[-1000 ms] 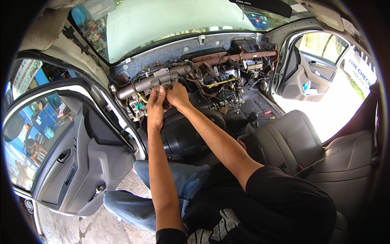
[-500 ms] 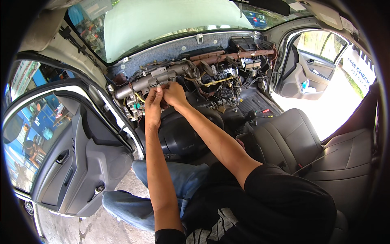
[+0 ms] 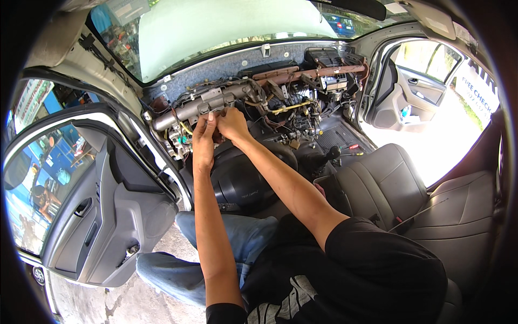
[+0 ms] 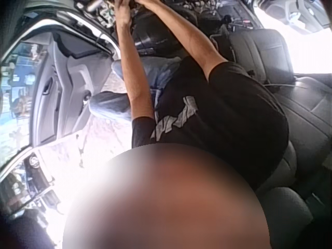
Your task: The person works on the exposed wiring and components behind the dashboard of a car. They use both hands to manipulate wires and connectors in the area above the steering column.
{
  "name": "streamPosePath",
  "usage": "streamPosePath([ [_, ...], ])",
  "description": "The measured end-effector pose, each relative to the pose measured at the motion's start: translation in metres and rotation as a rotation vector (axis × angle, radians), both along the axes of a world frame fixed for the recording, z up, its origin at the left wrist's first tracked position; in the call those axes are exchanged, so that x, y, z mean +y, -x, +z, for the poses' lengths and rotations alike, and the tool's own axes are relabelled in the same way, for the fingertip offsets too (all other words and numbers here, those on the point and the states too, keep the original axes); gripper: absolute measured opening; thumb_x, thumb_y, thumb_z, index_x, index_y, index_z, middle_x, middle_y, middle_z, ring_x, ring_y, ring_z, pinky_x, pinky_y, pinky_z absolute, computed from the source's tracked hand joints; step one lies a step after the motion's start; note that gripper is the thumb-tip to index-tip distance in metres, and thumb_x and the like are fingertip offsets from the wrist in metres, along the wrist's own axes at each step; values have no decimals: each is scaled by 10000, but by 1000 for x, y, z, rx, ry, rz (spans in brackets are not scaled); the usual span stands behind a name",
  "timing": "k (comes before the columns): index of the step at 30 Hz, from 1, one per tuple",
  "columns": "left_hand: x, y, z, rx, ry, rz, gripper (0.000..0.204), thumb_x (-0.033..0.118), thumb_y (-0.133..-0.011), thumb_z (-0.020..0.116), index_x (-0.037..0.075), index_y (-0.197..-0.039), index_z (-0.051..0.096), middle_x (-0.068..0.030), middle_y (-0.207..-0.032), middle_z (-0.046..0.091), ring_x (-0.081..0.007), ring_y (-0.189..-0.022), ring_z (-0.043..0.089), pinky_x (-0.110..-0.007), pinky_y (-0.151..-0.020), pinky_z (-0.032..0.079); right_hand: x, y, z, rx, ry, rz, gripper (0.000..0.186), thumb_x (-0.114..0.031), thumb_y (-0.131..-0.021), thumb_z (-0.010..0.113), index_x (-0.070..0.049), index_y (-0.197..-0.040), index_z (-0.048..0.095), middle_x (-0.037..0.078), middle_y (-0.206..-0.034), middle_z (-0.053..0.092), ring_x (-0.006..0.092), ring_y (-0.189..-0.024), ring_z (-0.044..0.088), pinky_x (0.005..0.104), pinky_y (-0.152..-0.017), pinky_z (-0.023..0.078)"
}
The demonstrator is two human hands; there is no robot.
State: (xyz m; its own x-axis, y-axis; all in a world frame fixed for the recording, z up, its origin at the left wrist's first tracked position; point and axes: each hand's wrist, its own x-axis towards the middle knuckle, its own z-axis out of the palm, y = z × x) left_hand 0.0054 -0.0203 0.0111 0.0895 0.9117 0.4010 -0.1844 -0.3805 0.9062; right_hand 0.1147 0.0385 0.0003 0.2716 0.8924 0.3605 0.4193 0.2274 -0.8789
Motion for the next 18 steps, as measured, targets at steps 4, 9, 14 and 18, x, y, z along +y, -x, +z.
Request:
streamPosePath([
  [4, 0, 0, 0, 12, -3, 2, 428, 444, -1054, 553, 43, -1155, 666, 25, -752, 535, -72, -657, 445, -249, -600, 389, -2, -1, 1, 41, 7, 30, 379, -320, -862, 708, 49, -948, 703, 251, -948, 729, 364, -919, 727, 432, -755, 549],
  [9, -2, 0, 0, 7, -15, -1, 419, 434, -1057, 551, 46, -1150, 679, 28, -749, 536, -70, -655, 442, -247, -600, 384, -6, 0, 5, 52, 25, 37, 357, -303, -853, 726, 42, -942, 705, 228, -932, 736, 339, -894, 735, 421, -740, 555],
  [14, -3, 0, 1, 19, -42, 1, 432, 432, -1060, 545, 47, -1161, 711, 34, -733, 529, -68, -648, 437, -242, -598, 378, -10, -1, 7, 59, 38, 52, 348, -290, -848, 725, 43, -948, 705, 225, -932, 738, 334, -883, 736, 416, -735, 557],
  [18, -3, 0, 2, 27, -18, 0, 461, 440, -1062, 535, 41, -1219, 706, 37, -730, 526, -67, -644, 434, -241, -593, 375, -9, -1, 5, 75, 11, 49, 337, -283, -844, 722, 37, -949, 709, 222, -920, 738, 324, -861, 737, 409, -729, 556],
])
